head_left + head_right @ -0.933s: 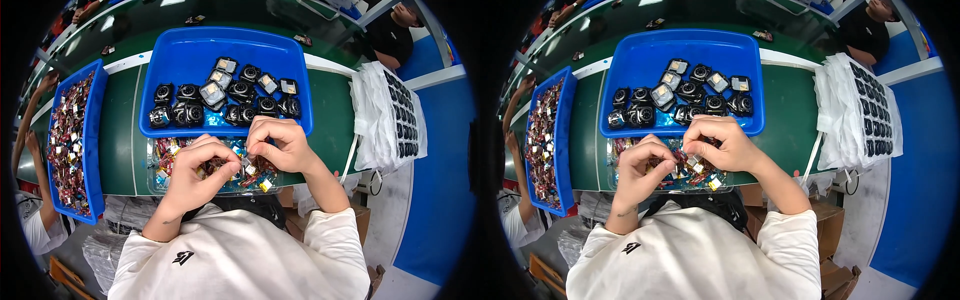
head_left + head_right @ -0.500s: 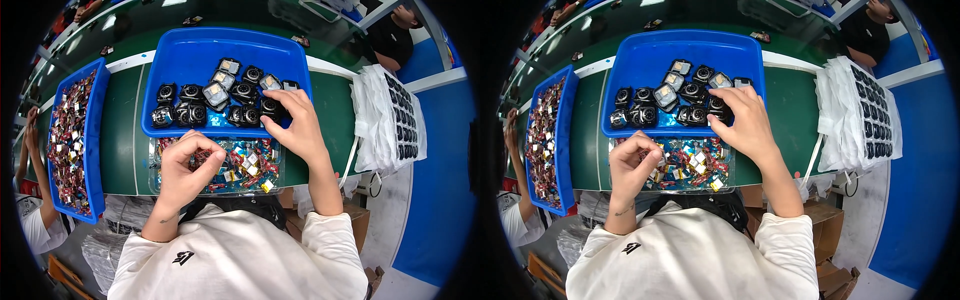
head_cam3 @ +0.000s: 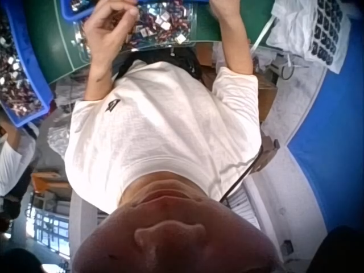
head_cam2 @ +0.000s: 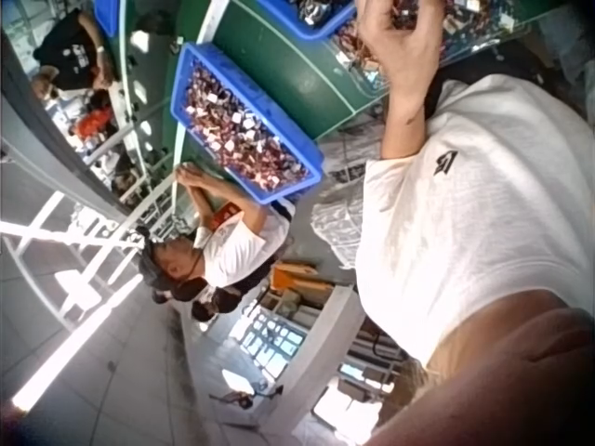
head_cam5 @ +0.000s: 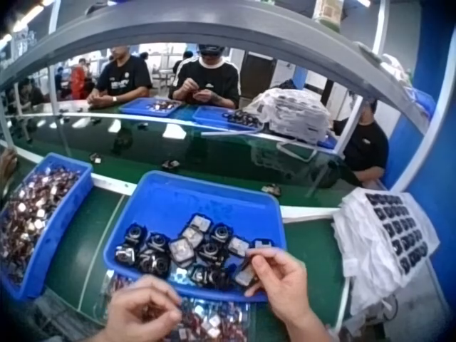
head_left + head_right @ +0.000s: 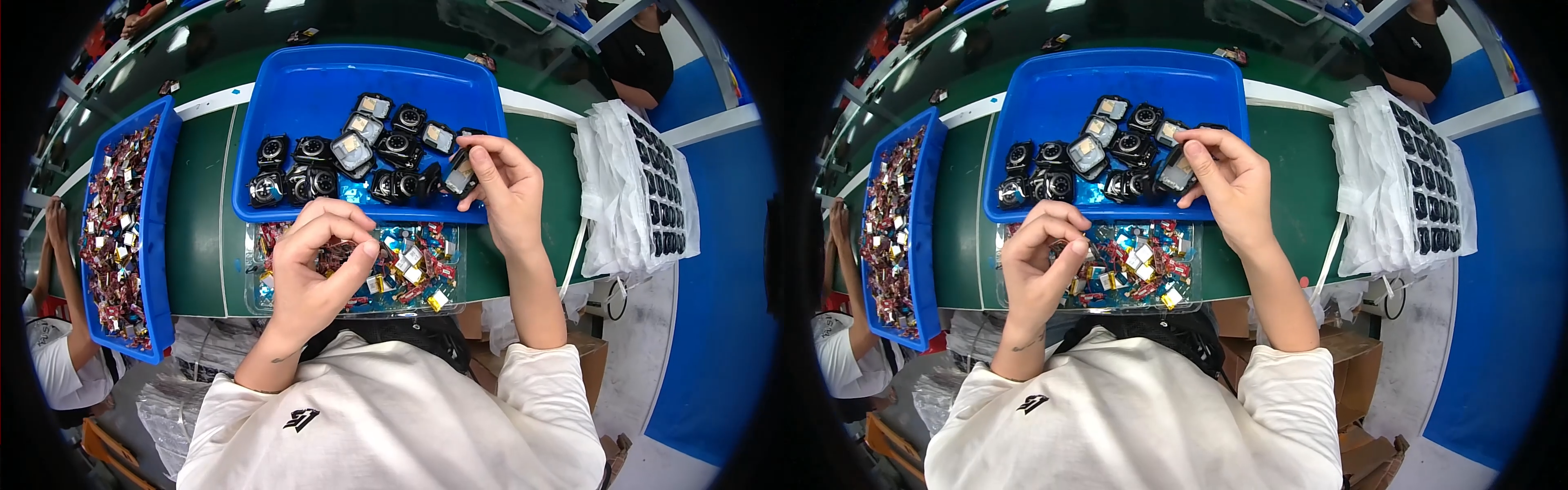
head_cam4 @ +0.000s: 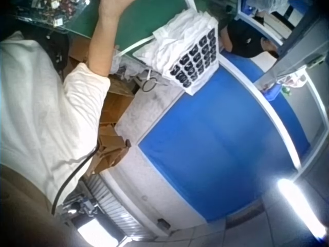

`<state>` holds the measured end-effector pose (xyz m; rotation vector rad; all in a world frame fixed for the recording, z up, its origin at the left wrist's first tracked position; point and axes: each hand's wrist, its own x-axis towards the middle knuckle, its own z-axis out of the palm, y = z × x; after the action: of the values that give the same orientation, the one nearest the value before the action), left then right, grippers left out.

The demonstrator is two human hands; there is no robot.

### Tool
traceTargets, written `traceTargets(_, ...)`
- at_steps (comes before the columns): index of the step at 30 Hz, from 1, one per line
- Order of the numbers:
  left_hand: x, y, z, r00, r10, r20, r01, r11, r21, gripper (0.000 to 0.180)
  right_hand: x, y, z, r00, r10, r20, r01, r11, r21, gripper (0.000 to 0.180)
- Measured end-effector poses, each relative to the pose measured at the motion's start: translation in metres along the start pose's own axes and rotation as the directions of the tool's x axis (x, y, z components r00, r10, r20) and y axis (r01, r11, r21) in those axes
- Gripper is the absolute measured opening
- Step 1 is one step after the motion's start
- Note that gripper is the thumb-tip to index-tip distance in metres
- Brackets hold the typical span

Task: Assembling small camera lens modules and sorting electronic components on a factory assembly line.

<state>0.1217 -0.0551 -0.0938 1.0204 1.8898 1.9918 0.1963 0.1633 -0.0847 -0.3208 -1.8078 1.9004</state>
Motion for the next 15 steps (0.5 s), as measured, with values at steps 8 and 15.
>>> traceTargets(8, 0.007, 0.007, 0.011, 0.992, 0.096, 0.085, -0.092, 0.994, -0.055, 0.005, -0.005, 0.001, 0.006, 0.986, 0.027, 0.165, -0.038, 0.997, 0.062, 0.03)
traceTargets(15, 0.016, 0.004, 0.015, 0.989, 0.146, -0.009, -0.138, 0.952, 0.274, 0.007, -0.008, 0.006, 0.008, 0.973, -0.066, 0.22, 0.099, 0.984, -0.146, 0.019)
